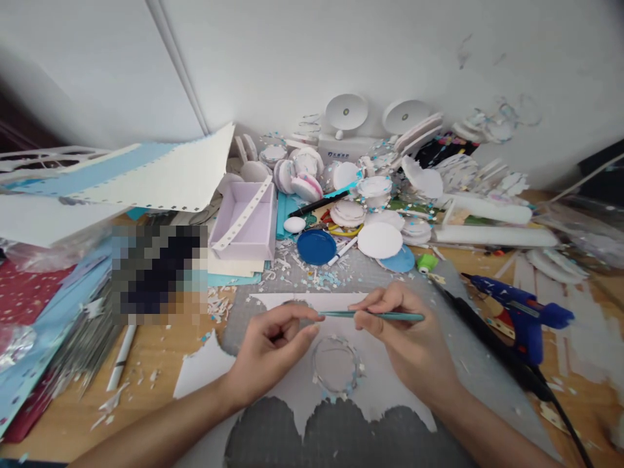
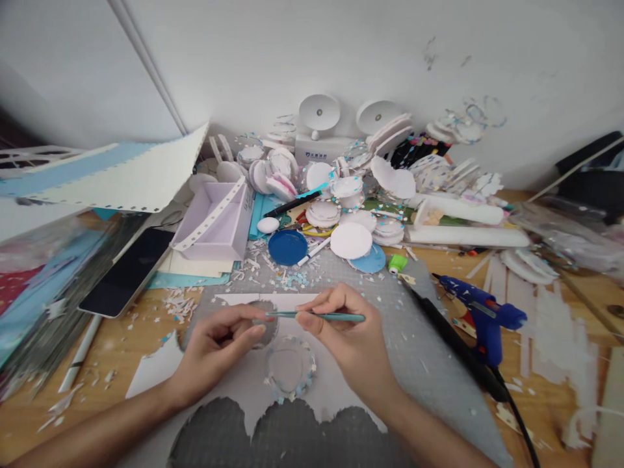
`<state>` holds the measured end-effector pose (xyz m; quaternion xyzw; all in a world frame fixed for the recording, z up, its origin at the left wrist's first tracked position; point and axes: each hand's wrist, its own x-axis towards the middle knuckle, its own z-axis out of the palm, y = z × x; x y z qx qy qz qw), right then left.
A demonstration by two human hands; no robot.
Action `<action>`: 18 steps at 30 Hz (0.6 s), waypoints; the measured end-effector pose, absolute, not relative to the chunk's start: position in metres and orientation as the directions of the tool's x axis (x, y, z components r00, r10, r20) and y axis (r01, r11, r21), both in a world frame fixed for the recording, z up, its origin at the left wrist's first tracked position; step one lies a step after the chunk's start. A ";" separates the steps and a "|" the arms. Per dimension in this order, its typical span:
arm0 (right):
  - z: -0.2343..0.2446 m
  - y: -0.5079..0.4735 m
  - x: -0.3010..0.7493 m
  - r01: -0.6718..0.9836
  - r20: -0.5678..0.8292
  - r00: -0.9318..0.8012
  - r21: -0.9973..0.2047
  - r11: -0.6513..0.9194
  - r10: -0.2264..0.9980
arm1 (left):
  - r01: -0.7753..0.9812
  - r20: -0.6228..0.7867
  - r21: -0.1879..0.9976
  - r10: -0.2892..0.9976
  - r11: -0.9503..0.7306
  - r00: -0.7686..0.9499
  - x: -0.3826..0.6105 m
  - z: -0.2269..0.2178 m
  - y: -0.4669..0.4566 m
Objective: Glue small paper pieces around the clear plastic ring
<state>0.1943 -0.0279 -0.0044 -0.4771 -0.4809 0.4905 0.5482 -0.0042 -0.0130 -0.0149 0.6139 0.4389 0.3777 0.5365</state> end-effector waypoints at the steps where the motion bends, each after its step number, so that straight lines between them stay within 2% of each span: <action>1: -0.005 -0.030 0.193 -0.093 0.036 0.046 -0.995 0.040 0.998 | 0.115 0.012 0.992 0.944 -0.053 0.329 -0.004 -0.015 -0.014; 5: -0.006 -0.034 0.191 -0.144 -0.022 0.026 -0.989 -0.018 0.999 | 0.109 0.033 0.992 0.956 -0.067 0.292 -0.003 -0.016 -0.015; 11: -0.003 -0.031 0.195 -0.235 -0.028 0.040 -0.972 -0.018 0.999 | 0.108 0.027 0.992 0.959 -0.059 0.281 -0.002 -0.012 -0.015; 18: 0.000 -0.028 0.202 -0.184 -0.015 -0.014 -0.983 -0.018 1.000 | 0.125 -0.002 0.991 0.950 -0.039 0.313 -0.002 -0.009 -0.014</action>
